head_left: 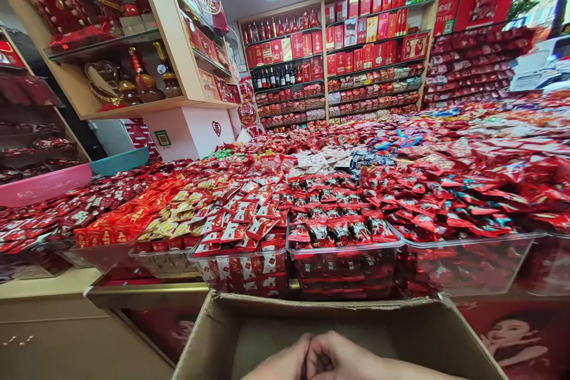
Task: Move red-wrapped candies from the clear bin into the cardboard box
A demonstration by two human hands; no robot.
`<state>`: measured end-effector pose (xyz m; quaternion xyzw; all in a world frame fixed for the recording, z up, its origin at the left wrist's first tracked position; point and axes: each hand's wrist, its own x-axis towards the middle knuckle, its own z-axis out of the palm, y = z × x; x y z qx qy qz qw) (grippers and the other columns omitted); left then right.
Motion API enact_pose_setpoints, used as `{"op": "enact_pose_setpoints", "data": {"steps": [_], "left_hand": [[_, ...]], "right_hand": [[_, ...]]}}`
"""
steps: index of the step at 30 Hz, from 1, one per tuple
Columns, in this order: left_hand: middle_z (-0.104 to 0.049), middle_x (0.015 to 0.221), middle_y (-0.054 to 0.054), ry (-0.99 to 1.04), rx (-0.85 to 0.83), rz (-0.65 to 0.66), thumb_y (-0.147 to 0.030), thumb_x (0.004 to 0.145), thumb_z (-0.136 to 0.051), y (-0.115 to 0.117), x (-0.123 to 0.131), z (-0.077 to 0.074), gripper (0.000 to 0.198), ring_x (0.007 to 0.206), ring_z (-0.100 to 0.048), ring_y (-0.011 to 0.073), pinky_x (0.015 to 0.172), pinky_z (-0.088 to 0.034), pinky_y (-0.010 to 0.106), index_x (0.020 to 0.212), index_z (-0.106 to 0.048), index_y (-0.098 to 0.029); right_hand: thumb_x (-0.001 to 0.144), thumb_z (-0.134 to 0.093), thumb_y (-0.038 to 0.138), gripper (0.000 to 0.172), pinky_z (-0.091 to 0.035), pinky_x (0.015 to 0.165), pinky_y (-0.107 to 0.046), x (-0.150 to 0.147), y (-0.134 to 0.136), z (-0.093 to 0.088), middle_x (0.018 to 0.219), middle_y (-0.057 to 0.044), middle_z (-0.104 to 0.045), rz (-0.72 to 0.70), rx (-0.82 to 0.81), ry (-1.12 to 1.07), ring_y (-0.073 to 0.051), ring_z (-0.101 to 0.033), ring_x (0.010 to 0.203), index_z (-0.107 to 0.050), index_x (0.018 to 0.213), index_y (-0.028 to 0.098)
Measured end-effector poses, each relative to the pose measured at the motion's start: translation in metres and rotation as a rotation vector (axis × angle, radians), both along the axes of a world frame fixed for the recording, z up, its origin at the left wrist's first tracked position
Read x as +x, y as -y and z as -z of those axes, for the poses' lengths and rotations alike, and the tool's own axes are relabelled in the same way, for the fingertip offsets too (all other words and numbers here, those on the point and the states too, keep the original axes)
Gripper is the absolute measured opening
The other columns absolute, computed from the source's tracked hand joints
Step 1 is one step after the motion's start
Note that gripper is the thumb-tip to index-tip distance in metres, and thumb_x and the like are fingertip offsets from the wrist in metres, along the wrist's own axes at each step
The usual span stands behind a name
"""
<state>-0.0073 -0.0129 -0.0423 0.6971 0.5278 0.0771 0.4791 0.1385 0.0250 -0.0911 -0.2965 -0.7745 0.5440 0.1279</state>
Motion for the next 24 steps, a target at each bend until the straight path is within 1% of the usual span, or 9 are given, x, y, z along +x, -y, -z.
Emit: {"op": "enact_pose_setpoints", "data": {"steps": [2, 3, 6, 9, 12, 16, 18, 20, 24], "left_hand": [[-0.057, 0.104, 0.004, 0.044, 0.002, -0.015, -0.028, 0.081, -0.051, -0.001, 0.001, 0.000, 0.025, 0.086, -0.058, 0.0188, 0.072, -0.048, 0.037, 0.103, -0.053, -0.016], [-0.058, 0.101, 0.004, 0.063, 0.006, -0.026, -0.028, 0.079, -0.054, -0.002, 0.001, 0.000, 0.026, 0.084, -0.058, 0.0181, 0.070, -0.048, 0.034, 0.101, -0.053, -0.016], [-0.061, 0.084, 0.000, 0.105, 0.029, -0.078, -0.027, 0.070, -0.062, -0.003, 0.000, -0.001, 0.029, 0.074, -0.058, 0.0152, 0.061, -0.044, 0.025, 0.097, -0.053, -0.019], [-0.057, 0.066, -0.004, 0.139, 0.067, -0.151, -0.024, 0.066, -0.063, -0.004, -0.003, -0.008, 0.032, 0.059, -0.053, 0.0110, 0.051, -0.037, 0.020, 0.096, -0.053, -0.018], [-0.050, 0.057, -0.006, 0.180, 0.119, -0.227, -0.021, 0.063, -0.063, -0.002, -0.002, -0.018, 0.031, 0.050, -0.046, 0.0087, 0.045, -0.031, 0.018, 0.092, -0.056, -0.016], [-0.053, 0.064, -0.004, 0.351, 0.114, -0.303, -0.026, 0.070, -0.059, 0.003, 0.003, -0.033, 0.038, 0.052, -0.050, 0.0098, 0.049, -0.038, 0.020, 0.106, -0.049, -0.017], [-0.058, 0.073, -0.001, 0.464, 0.079, -0.301, -0.022, 0.070, -0.061, 0.004, 0.004, -0.039, 0.045, 0.064, -0.055, 0.0123, 0.060, -0.042, 0.022, 0.112, -0.045, -0.019], [-0.063, 0.082, 0.002, 0.543, 0.022, -0.283, -0.019, 0.069, -0.063, 0.004, 0.004, -0.043, 0.047, 0.072, -0.058, 0.0142, 0.064, -0.042, 0.023, 0.113, -0.047, -0.020], [-0.067, 0.080, 0.005, 0.587, 0.007, -0.323, -0.023, 0.076, -0.057, -0.001, 0.006, -0.044, 0.031, 0.063, -0.061, 0.0135, 0.051, -0.041, 0.020, 0.106, -0.056, -0.017]], "right_hand": [[0.063, -0.054, 0.012, 0.008, -0.036, 0.051, -0.016, 0.004, 0.001, -0.018, 0.060, 0.002, -0.055, 0.132, -0.231, -0.135, -0.007, -0.048, 0.055, -0.054, 0.071, 0.012], [0.062, -0.053, 0.013, 0.009, -0.036, 0.051, -0.018, 0.006, 0.003, -0.027, 0.059, 0.002, -0.054, 0.186, -0.281, -0.182, -0.007, -0.047, 0.054, -0.053, 0.071, 0.012], [0.061, -0.055, 0.018, 0.011, -0.032, 0.050, -0.019, 0.013, 0.004, -0.045, 0.058, 0.003, -0.050, 0.255, -0.156, -0.163, -0.008, -0.043, 0.055, -0.052, 0.071, 0.013], [0.059, -0.057, 0.019, 0.010, -0.028, 0.047, -0.019, 0.017, 0.003, -0.047, 0.057, 0.004, -0.045, 0.262, -0.023, -0.078, -0.008, -0.037, 0.054, -0.052, 0.066, 0.013], [0.061, -0.057, 0.019, 0.010, -0.028, 0.047, -0.019, 0.017, 0.003, -0.046, 0.055, 0.004, -0.043, 0.264, -0.076, -0.133, -0.007, -0.036, 0.052, -0.051, 0.065, 0.013], [0.064, -0.060, 0.031, 0.023, -0.033, 0.043, -0.019, 0.017, 0.004, -0.056, 0.052, 0.004, -0.046, 0.247, -0.302, -0.326, -0.007, -0.042, 0.044, -0.045, 0.068, 0.014], [0.063, -0.063, 0.035, 0.028, -0.035, 0.041, -0.019, 0.018, 0.003, -0.063, 0.051, 0.004, -0.049, 0.265, -0.351, -0.399, -0.007, -0.045, 0.041, -0.044, 0.068, 0.015], [0.062, -0.065, 0.036, 0.030, -0.036, 0.040, -0.019, 0.020, -0.001, -0.069, 0.051, 0.004, -0.050, 0.323, -0.318, -0.435, -0.007, -0.047, 0.042, -0.045, 0.067, 0.014], [0.065, -0.061, 0.041, 0.031, -0.035, 0.038, -0.017, 0.025, -0.009, -0.075, 0.052, 0.003, -0.051, 0.407, -0.228, -0.445, -0.007, -0.050, 0.042, -0.047, 0.066, 0.014]]}}
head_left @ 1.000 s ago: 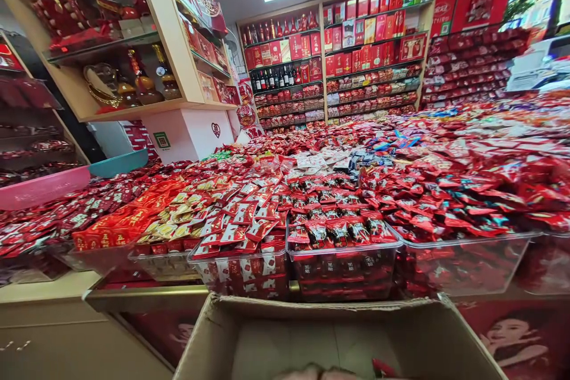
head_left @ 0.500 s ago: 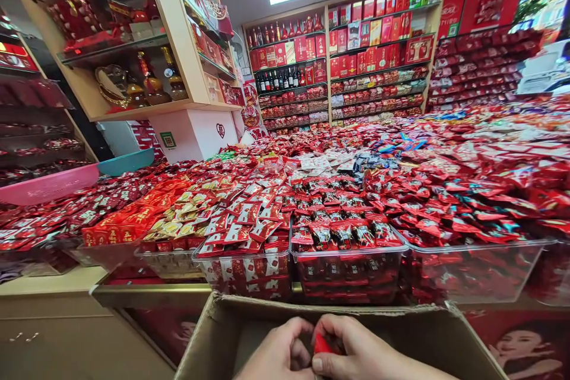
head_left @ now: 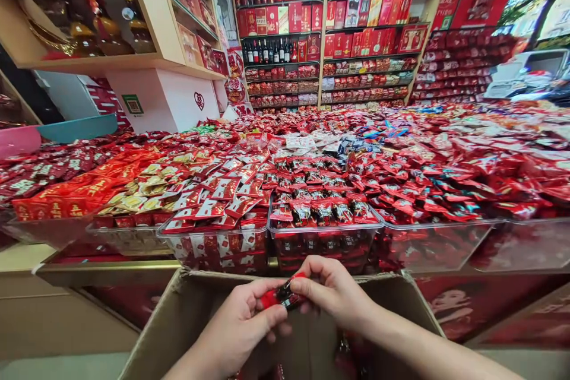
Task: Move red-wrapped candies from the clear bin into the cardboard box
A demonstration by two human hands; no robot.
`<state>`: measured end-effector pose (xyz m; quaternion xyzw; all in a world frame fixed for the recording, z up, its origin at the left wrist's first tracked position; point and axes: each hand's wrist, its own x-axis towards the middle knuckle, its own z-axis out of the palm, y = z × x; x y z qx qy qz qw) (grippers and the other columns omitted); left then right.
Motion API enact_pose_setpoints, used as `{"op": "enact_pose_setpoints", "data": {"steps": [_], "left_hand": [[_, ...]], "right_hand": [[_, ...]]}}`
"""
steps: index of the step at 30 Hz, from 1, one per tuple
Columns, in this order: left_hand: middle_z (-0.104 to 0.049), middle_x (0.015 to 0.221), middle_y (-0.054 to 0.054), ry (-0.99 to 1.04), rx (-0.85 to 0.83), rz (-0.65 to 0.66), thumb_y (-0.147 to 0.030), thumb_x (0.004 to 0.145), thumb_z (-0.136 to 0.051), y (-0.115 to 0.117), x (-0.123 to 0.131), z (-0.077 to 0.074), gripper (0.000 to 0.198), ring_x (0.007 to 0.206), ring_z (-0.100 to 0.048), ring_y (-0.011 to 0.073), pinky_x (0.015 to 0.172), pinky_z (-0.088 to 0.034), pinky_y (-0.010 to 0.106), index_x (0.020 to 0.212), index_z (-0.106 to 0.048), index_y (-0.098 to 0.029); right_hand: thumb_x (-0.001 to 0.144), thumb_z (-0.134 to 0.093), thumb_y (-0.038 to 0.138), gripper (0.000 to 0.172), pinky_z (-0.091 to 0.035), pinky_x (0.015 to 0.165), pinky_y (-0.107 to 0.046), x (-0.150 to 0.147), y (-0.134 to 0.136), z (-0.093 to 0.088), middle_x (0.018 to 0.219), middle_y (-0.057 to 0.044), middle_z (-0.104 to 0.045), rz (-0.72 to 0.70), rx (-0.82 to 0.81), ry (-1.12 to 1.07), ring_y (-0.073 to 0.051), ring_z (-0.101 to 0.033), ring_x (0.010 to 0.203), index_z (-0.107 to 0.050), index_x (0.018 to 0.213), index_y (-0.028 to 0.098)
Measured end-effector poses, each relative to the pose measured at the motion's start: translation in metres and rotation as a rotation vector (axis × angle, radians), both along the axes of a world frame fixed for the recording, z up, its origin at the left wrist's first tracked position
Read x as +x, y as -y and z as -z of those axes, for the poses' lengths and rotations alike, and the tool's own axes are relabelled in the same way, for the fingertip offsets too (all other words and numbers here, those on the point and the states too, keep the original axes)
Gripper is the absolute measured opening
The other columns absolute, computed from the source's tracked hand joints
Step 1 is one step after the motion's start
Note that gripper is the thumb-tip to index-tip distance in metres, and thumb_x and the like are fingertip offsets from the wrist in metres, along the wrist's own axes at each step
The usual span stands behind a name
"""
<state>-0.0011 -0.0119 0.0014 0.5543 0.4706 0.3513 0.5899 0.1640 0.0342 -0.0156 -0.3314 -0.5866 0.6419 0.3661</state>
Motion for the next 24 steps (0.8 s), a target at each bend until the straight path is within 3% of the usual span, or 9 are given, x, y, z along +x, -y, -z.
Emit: {"op": "enact_pose_setpoints", "data": {"steps": [5, 10, 12, 14, 18, 21, 24], "left_hand": [[-0.068, 0.080, 0.006, 0.059, -0.012, -0.014, -0.027, 0.077, -0.057, -0.003, 0.003, 0.002, 0.031, 0.061, -0.063, 0.0139, 0.048, -0.042, 0.019, 0.105, -0.058, -0.016], [-0.069, 0.075, 0.005, 0.101, -0.029, -0.136, -0.033, 0.074, -0.060, -0.004, 0.004, 0.003, 0.029, 0.059, -0.062, 0.0135, 0.048, -0.043, 0.019, 0.097, -0.062, -0.016], [-0.069, 0.077, 0.005, 0.109, -0.026, -0.158, -0.035, 0.072, -0.060, -0.004, 0.003, 0.003, 0.029, 0.059, -0.062, 0.0137, 0.047, -0.042, 0.019, 0.092, -0.065, -0.015], [-0.069, 0.079, 0.006, 0.138, -0.034, -0.161, -0.038, 0.070, -0.062, -0.003, 0.002, 0.002, 0.030, 0.061, -0.062, 0.0147, 0.049, -0.043, 0.020, 0.089, -0.066, -0.015], [-0.068, 0.075, 0.005, 0.222, -0.206, -0.246, -0.051, 0.070, -0.054, -0.001, 0.004, -0.004, 0.046, 0.059, -0.064, 0.0153, 0.050, -0.044, 0.022, 0.104, -0.056, -0.020], [-0.065, 0.062, 0.000, 0.227, -0.275, -0.283, -0.048, 0.067, -0.060, 0.000, 0.006, -0.007, 0.042, 0.047, -0.062, 0.0117, 0.042, -0.039, 0.017, 0.097, -0.056, -0.019], [-0.064, 0.060, -0.002, 0.223, -0.197, -0.319, -0.037, 0.063, -0.067, 0.000, 0.009, -0.005, 0.031, 0.044, -0.058, 0.0077, 0.040, -0.036, 0.015, 0.084, -0.059, -0.015]], "right_hand": [[0.067, -0.059, 0.043, 0.032, -0.035, 0.035, -0.016, 0.001, -0.003, 0.000, 0.051, 0.004, -0.050, -0.007, -0.013, -0.034, -0.005, -0.046, 0.037, -0.045, 0.068, 0.014], [0.063, -0.066, 0.035, 0.029, -0.042, 0.045, -0.019, 0.000, -0.001, 0.002, 0.061, 0.003, -0.051, -0.075, -0.004, -0.103, -0.007, -0.050, 0.051, -0.049, 0.075, 0.014], [0.064, -0.066, 0.031, 0.023, -0.042, 0.049, -0.019, 0.001, 0.000, 0.002, 0.061, 0.002, -0.053, -0.027, 0.128, -0.054, -0.008, -0.050, 0.054, -0.051, 0.070, 0.014], [0.068, -0.063, 0.027, 0.016, -0.041, 0.052, -0.020, 0.003, 0.001, 0.002, 0.060, 0.001, -0.055, 0.059, 0.386, 0.020, -0.008, -0.050, 0.055, -0.054, 0.066, 0.014], [0.074, -0.055, 0.017, 0.004, -0.044, 0.058, -0.020, 0.006, 0.003, 0.001, 0.072, -0.003, -0.059, 0.153, 0.913, 0.063, -0.009, -0.054, 0.065, -0.058, 0.077, 0.016], [0.077, -0.050, 0.014, 0.014, -0.047, 0.062, -0.021, 0.006, 0.005, 0.001, 0.084, -0.007, -0.058, 0.111, 1.097, 0.137, -0.011, -0.055, 0.075, -0.056, 0.089, 0.018], [0.077, -0.047, 0.011, 0.021, -0.047, 0.065, -0.022, 0.006, 0.007, 0.001, 0.087, -0.007, -0.057, 0.078, 1.170, 0.210, -0.012, -0.053, 0.079, -0.053, 0.097, 0.017]]}}
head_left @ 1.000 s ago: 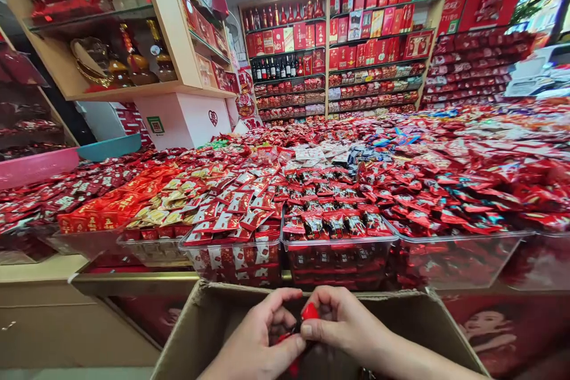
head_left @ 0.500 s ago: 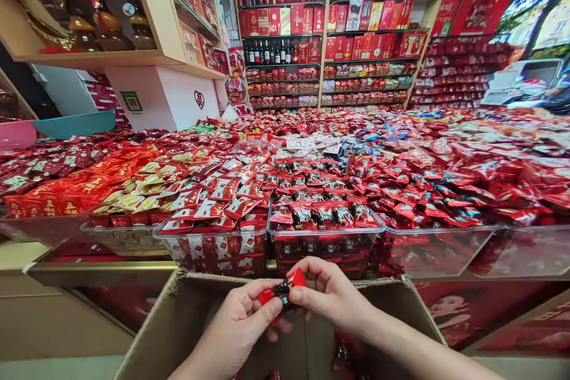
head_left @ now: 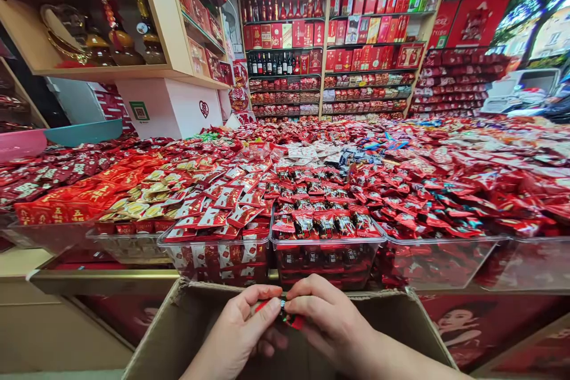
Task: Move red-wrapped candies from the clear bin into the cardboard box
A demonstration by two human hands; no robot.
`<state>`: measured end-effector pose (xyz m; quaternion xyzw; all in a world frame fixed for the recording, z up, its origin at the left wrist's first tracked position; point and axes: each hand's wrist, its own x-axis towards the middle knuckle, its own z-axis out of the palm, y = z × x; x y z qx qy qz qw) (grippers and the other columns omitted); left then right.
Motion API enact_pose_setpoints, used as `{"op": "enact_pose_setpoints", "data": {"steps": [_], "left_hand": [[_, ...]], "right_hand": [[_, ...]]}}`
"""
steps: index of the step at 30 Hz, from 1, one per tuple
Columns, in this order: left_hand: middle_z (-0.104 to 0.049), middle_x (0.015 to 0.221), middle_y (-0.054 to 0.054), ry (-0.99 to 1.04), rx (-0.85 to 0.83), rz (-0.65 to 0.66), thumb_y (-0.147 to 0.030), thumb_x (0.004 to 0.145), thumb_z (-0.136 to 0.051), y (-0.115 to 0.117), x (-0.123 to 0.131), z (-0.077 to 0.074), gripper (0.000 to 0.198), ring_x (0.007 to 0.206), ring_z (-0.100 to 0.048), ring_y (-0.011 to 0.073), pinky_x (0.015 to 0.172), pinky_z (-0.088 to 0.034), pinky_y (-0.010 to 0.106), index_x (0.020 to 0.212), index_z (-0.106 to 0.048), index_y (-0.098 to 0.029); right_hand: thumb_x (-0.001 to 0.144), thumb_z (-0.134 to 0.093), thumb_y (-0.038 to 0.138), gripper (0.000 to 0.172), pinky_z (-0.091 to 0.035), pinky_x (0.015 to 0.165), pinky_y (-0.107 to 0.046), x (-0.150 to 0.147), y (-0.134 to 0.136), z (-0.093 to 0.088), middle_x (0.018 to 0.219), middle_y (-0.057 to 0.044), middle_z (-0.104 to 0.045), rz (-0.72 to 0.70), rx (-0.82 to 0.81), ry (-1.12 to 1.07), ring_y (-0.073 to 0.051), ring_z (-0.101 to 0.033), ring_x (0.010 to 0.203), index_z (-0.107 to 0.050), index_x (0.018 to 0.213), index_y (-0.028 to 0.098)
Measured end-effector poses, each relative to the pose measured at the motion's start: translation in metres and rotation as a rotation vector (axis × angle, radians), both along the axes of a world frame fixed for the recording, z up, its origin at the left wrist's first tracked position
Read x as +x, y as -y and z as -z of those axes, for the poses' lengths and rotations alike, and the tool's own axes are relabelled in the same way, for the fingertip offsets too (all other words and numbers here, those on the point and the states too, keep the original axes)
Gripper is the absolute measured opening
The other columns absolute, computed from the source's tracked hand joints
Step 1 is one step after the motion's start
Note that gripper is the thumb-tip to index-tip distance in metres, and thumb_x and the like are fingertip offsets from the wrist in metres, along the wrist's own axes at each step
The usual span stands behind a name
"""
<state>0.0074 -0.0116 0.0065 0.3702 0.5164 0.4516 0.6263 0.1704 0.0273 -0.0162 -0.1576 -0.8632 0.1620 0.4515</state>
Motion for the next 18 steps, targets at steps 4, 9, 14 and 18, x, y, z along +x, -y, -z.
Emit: {"op": "enact_pose_setpoints", "data": {"steps": [4, 9, 14, 18], "left_hand": [[-0.065, 0.060, 0.000, -0.030, 0.037, -0.063, -0.034, 0.065, -0.065, 0.000, -0.002, 0.002, 0.028, 0.045, -0.057, 0.0078, 0.041, -0.037, 0.016, 0.084, -0.061, -0.014], [-0.067, 0.063, 0.002, -0.046, 0.070, -0.040, -0.031, 0.067, -0.065, 0.000, -0.006, 0.000, 0.032, 0.051, -0.060, 0.0115, 0.046, -0.041, 0.019, 0.092, -0.060, -0.012], [-0.066, 0.069, 0.000, -0.011, 0.121, 0.006, -0.031, 0.068, -0.065, 0.001, -0.006, -0.003, 0.045, 0.058, -0.060, 0.0128, 0.052, -0.045, 0.022, 0.108, -0.052, -0.016], [-0.064, 0.067, -0.002, 0.027, 0.199, 0.031, -0.028, 0.072, -0.062, 0.002, -0.007, -0.002, 0.056, 0.058, -0.058, 0.0118, 0.055, -0.047, 0.024, 0.123, -0.038, -0.021]], "right_hand": [[0.079, -0.043, 0.008, 0.022, -0.046, 0.064, -0.021, 0.001, 0.001, -0.003, 0.085, -0.007, -0.056, 0.018, 0.093, 0.057, -0.012, -0.050, 0.077, -0.050, 0.099, 0.016], [0.083, -0.043, 0.014, 0.016, -0.044, 0.064, -0.020, 0.003, 0.000, -0.007, 0.082, -0.003, -0.056, 0.060, 0.075, 0.172, -0.010, -0.050, 0.074, -0.053, 0.095, 0.017], [0.081, -0.046, 0.012, 0.013, -0.044, 0.064, -0.026, 0.008, -0.003, -0.011, 0.078, -0.006, -0.060, 0.099, 0.410, 0.095, -0.014, -0.050, 0.080, -0.055, 0.091, 0.012], [0.076, -0.052, 0.008, 0.006, -0.043, 0.058, -0.025, 0.010, -0.005, -0.011, 0.069, -0.005, -0.059, 0.127, 0.526, 0.094, -0.014, -0.050, 0.073, -0.056, 0.077, 0.011]]}}
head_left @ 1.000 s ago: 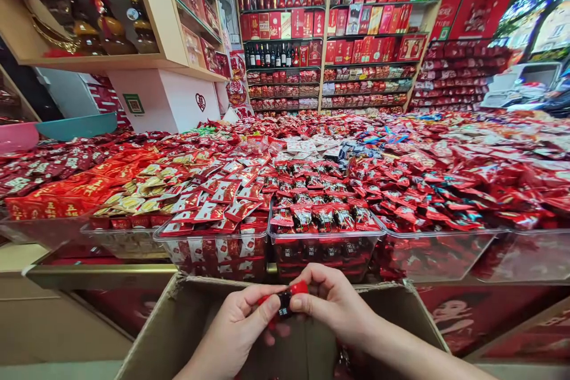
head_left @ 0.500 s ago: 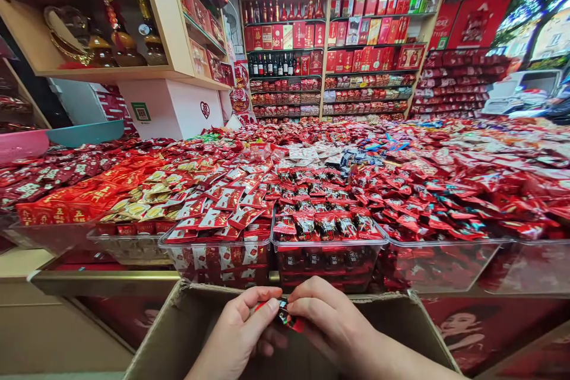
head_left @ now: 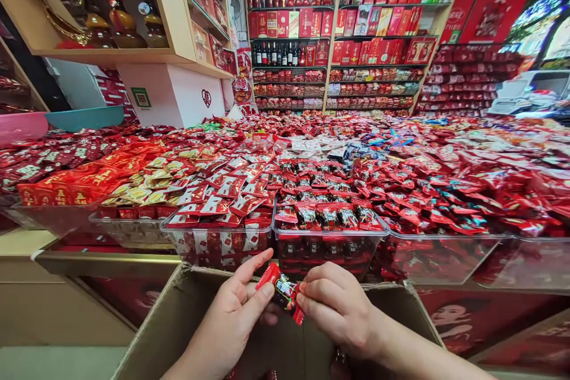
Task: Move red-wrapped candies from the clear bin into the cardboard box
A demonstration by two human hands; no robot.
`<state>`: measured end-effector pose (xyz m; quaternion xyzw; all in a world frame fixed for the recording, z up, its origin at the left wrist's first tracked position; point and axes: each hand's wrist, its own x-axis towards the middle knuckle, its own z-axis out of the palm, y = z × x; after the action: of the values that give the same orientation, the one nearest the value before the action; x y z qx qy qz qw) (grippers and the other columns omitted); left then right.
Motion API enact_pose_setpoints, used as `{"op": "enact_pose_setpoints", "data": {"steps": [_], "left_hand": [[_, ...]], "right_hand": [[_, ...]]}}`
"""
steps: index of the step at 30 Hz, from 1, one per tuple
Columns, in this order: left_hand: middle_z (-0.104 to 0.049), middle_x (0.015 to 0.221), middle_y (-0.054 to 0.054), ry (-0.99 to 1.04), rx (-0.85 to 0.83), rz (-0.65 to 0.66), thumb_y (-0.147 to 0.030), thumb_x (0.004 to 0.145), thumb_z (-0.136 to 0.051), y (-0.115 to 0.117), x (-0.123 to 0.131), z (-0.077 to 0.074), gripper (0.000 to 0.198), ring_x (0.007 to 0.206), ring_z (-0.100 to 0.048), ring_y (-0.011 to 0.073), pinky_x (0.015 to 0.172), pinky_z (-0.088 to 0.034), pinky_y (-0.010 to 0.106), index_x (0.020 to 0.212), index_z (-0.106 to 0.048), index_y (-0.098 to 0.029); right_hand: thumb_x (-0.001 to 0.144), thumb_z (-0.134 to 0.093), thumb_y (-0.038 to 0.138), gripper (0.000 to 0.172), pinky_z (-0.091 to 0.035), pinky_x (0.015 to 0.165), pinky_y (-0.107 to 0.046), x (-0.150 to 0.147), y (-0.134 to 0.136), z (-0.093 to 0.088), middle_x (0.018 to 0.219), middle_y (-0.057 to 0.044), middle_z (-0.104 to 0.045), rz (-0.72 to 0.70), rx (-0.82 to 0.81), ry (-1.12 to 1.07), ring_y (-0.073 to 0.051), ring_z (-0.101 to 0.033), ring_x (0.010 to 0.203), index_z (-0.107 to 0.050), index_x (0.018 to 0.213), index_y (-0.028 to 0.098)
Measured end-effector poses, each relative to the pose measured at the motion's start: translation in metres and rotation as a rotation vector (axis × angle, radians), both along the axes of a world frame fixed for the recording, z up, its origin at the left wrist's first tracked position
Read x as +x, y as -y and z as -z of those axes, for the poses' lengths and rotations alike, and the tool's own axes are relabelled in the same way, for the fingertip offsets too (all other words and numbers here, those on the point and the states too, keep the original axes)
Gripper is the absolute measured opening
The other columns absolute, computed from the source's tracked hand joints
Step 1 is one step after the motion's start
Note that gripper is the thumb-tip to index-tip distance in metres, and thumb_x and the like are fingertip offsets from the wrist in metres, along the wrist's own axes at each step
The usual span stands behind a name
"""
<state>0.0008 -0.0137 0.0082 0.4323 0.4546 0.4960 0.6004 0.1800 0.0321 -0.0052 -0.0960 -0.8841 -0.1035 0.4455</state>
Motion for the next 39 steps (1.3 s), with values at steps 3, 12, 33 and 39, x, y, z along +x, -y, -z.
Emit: {"op": "enact_pose_setpoints", "data": {"steps": [3, 12, 33, 39], "left_hand": [[-0.063, 0.068, -0.002, 0.005, -0.008, -0.009, -0.030, 0.071, -0.063, -0.001, -0.001, 0.003, 0.059, 0.058, -0.057, 0.0121, 0.055, -0.047, 0.024, 0.123, -0.036, -0.023], [-0.061, 0.059, -0.003, -0.362, 0.114, -0.137, -0.039, 0.080, -0.047, -0.009, -0.014, 0.005, 0.043, 0.054, -0.057, 0.0127, 0.047, -0.039, 0.020, 0.118, -0.039, -0.021], [-0.063, 0.070, -0.001, -0.319, 0.095, -0.141, -0.036, 0.074, -0.050, -0.024, -0.024, 0.023, 0.023, 0.041, -0.060, 0.0095, 0.037, -0.030, 0.016, 0.086, -0.053, -0.016], [-0.062, 0.070, 0.000, -0.330, 0.103, -0.156, -0.035, 0.075, -0.049, -0.019, -0.022, 0.019, 0.023, 0.041, -0.060, 0.0089, 0.038, -0.030, 0.017, 0.086, -0.053, -0.015]], "right_hand": [[0.074, -0.053, 0.008, 0.007, -0.041, 0.057, -0.025, -0.002, -0.001, 0.001, 0.067, -0.003, -0.059, 0.023, 0.026, 0.005, -0.013, -0.050, 0.072, -0.056, 0.072, 0.012], [0.077, -0.051, 0.012, 0.013, -0.040, 0.056, -0.025, -0.001, 0.003, -0.001, 0.072, -0.004, -0.060, 0.014, -0.029, 0.068, -0.012, -0.048, 0.067, -0.056, 0.089, 0.012], [0.082, -0.039, 0.014, 0.020, -0.034, 0.066, -0.026, -0.023, -0.137, -0.094, 0.078, -0.009, -0.056, 0.718, -0.057, 0.482, -0.018, -0.047, 0.079, -0.058, 0.077, 0.014], [0.081, -0.038, 0.016, 0.024, -0.035, 0.064, -0.025, -0.017, -0.138, -0.088, 0.076, -0.008, -0.057, 0.664, -0.113, 0.500, -0.016, -0.051, 0.074, -0.062, 0.073, 0.014]]}}
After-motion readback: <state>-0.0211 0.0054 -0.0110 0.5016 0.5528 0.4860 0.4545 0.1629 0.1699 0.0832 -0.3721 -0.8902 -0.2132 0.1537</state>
